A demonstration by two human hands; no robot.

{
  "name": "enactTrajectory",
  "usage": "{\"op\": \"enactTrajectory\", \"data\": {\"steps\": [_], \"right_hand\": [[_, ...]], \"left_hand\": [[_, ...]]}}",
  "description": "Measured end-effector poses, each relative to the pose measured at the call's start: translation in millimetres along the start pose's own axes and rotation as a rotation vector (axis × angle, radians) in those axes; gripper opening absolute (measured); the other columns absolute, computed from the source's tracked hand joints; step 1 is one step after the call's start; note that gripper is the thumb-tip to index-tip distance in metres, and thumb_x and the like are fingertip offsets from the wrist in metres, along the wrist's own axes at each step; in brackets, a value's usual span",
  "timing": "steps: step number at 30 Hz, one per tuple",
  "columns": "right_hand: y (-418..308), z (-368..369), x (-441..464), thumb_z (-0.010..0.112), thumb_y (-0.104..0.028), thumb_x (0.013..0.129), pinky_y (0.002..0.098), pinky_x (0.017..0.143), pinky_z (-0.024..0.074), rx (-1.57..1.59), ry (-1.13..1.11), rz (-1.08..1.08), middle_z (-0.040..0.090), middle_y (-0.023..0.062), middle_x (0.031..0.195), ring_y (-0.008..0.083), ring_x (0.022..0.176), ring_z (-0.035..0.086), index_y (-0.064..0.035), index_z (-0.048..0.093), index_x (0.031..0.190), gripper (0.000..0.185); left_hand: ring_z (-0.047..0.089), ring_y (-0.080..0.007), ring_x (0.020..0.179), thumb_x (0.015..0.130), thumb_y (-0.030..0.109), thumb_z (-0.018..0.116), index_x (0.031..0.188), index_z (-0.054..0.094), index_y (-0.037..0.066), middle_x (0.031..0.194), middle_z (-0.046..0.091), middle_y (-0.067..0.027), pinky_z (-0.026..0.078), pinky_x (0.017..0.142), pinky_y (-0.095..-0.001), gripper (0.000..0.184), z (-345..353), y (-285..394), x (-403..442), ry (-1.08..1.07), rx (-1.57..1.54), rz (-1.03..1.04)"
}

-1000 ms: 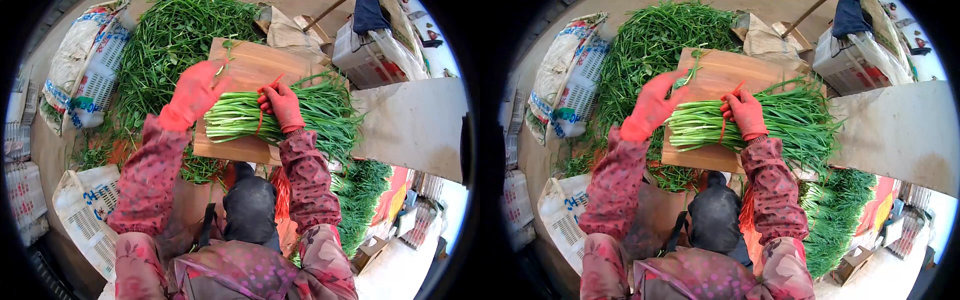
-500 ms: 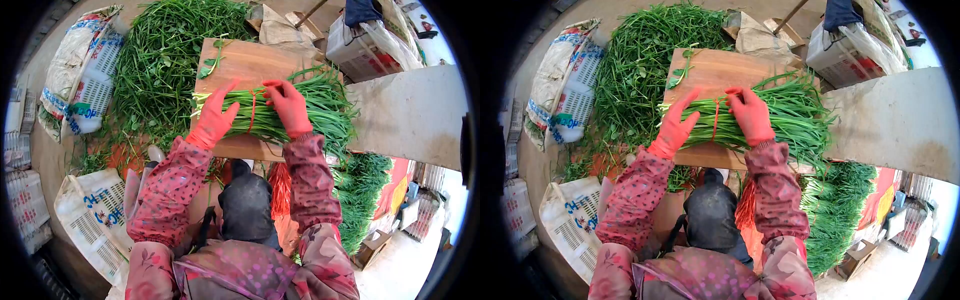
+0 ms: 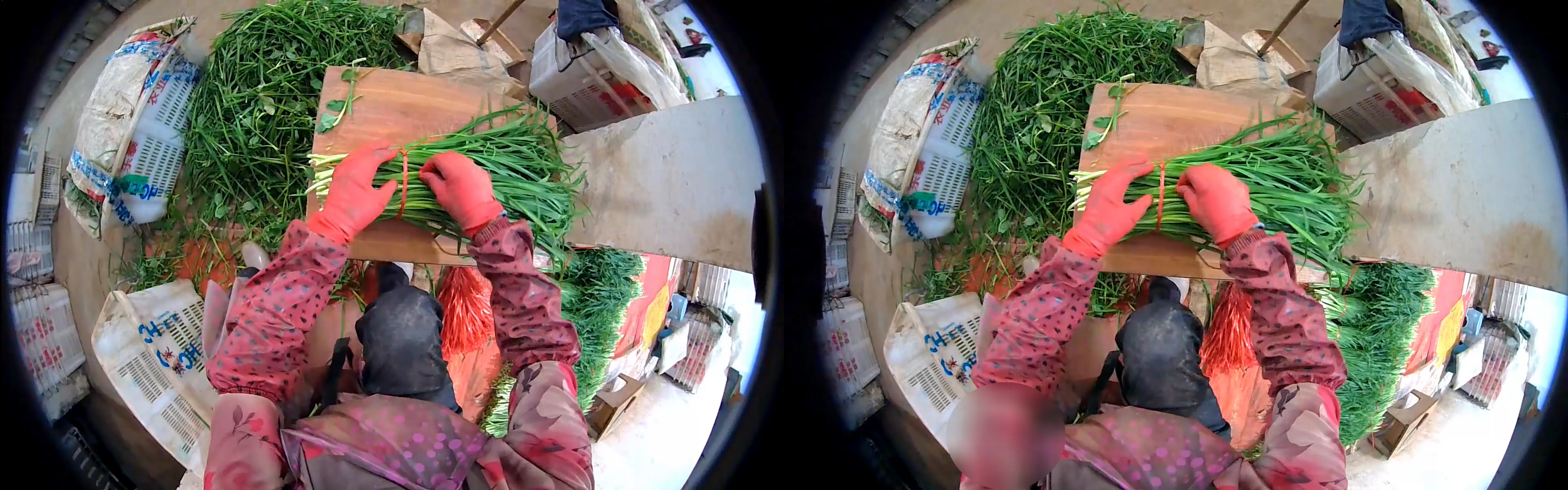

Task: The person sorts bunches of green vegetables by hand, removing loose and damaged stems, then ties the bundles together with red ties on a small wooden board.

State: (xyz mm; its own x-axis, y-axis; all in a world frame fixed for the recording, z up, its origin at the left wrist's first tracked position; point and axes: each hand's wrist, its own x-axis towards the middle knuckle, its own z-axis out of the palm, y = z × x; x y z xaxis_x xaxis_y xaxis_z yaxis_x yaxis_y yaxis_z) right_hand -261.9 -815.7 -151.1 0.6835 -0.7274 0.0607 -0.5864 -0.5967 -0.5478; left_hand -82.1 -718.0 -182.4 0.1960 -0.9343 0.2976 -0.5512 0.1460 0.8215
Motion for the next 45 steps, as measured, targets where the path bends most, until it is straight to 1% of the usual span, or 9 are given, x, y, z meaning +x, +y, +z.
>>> {"op": "enactTrajectory", "data": {"steps": [5,10,12,14,25,38,40,42,45], "right_hand": [[4.0,15.6,19.9,0.064,-0.027,0.082,0.0434,0.07,0.0503,-0.12,0.06,0.079,0.065,0.0099,0.085,0.0315,0.085,0.063,-0.0113,0.065,0.083,0.016],[-10.1,-2.9,15.2,0.067,-0.03,0.079,0.0432,0.071,0.0505,-0.208,0.03,0.049,0.066,0.0107,0.088,0.0316,0.084,0.063,-0.0119,0.067,0.092,0.023],[-21.6,-7.1,10.7,0.069,-0.03,0.077,0.0424,0.072,0.0501,-0.247,0.35,-0.06,0.067,0.0108,0.086,0.0319,0.083,0.063,-0.0111,0.069,0.091,0.023],[-23.8,7.9,19.7,0.071,-0.03,0.075,0.042,0.073,0.0498,-0.215,0.357,-0.044,0.067,0.0103,0.084,0.0321,0.081,0.063,-0.011,0.069,0.089,0.023],[-32.5,6.5,-6.5,0.068,-0.017,0.083,0.0358,0.068,0.0502,0.275,0.347,-0.011,0.065,0.0111,0.084,0.0289,0.079,0.063,-0.0081,0.068,0.091,0.012],[-39.1,5.3,-15.5,0.06,-0.012,0.093,0.0194,0.056,0.0448,0.865,0.403,0.26,0.069,0.0028,0.089,0.009,0.071,0.062,-0.002,0.067,0.099,0.014],[-43.1,0.8,-12.9,0.057,-0.016,0.095,0.0184,0.054,0.0426,0.983,0.336,0.373,0.07,0.0051,0.091,0.0082,0.069,0.062,-0.0032,0.066,0.1,0.016],[-37.6,0.0,-11.4,0.055,-0.019,0.097,0.0183,0.055,0.0436,1.038,0.319,0.386,0.07,0.0061,0.091,0.0082,0.069,0.062,-0.0029,0.065,0.102,0.019],[-31.2,0.9,-13.4,0.053,-0.019,0.097,0.0189,0.056,0.0446,0.998,0.298,0.389,0.071,0.007,0.091,0.0086,0.068,0.062,-0.0024,0.065,0.104,0.022]], "left_hand": [[0.061,-0.035,0.097,0.07,0.011,0.071,0.096,0.067,0.004,0.099,0.066,-0.0157,0.048,0.087,-0.0412,0.027,17.5,-4.2,5.2,0.188,0.16,-0.029],[0.063,-0.0341,0.093,0.074,0.006,0.069,0.097,0.067,0.005,0.098,0.066,-0.0151,0.05,0.081,-0.0398,0.024,13.8,-2.6,9.2,0.137,0.19,-0.116],[0.062,-0.0343,0.092,0.074,0.006,0.069,0.096,0.067,0.004,0.097,0.066,-0.0151,0.05,0.08,-0.0403,0.023,17.3,1.3,9.5,0.14,0.194,-0.083],[0.062,-0.0354,0.086,0.073,0.007,0.067,0.09,0.066,0.005,0.089,0.066,-0.014,0.049,0.078,-0.043,0.017,18.0,5.0,6.6,0.244,0.205,0.026],[0.062,-0.0307,0.1,0.081,-0.005,0.058,0.112,0.06,0.001,0.106,0.064,-0.0148,0.048,0.088,-0.0352,0.031,35.1,56.4,6.7,0.397,-0.135,0.074],[0.057,-0.0356,0.08,0.067,0.005,0.068,0.086,0.059,0.006,0.087,0.062,-0.0122,0.044,0.069,-0.0434,0.021,45.1,25.8,9.1,0.305,-0.083,0.228],[0.061,-0.0312,0.093,0.067,0.001,0.067,0.104,0.063,0.006,0.1,0.066,-0.0093,0.045,0.093,-0.0445,0.038,42.6,25.8,5.4,0.128,-0.068,0.076],[0.06,-0.0318,0.099,0.07,0.003,0.067,0.108,0.062,0.007,0.105,0.065,-0.0107,0.044,0.095,-0.042,0.038,39.2,31.2,2.7,0.116,-0.021,0.057],[0.055,-0.0332,0.112,0.081,0.017,0.068,0.118,0.057,0.003,0.117,0.06,-0.0164,0.041,0.1,-0.0404,0.041,-0.2,39.2,-4.0,0.426,0.179,0.11]]}}
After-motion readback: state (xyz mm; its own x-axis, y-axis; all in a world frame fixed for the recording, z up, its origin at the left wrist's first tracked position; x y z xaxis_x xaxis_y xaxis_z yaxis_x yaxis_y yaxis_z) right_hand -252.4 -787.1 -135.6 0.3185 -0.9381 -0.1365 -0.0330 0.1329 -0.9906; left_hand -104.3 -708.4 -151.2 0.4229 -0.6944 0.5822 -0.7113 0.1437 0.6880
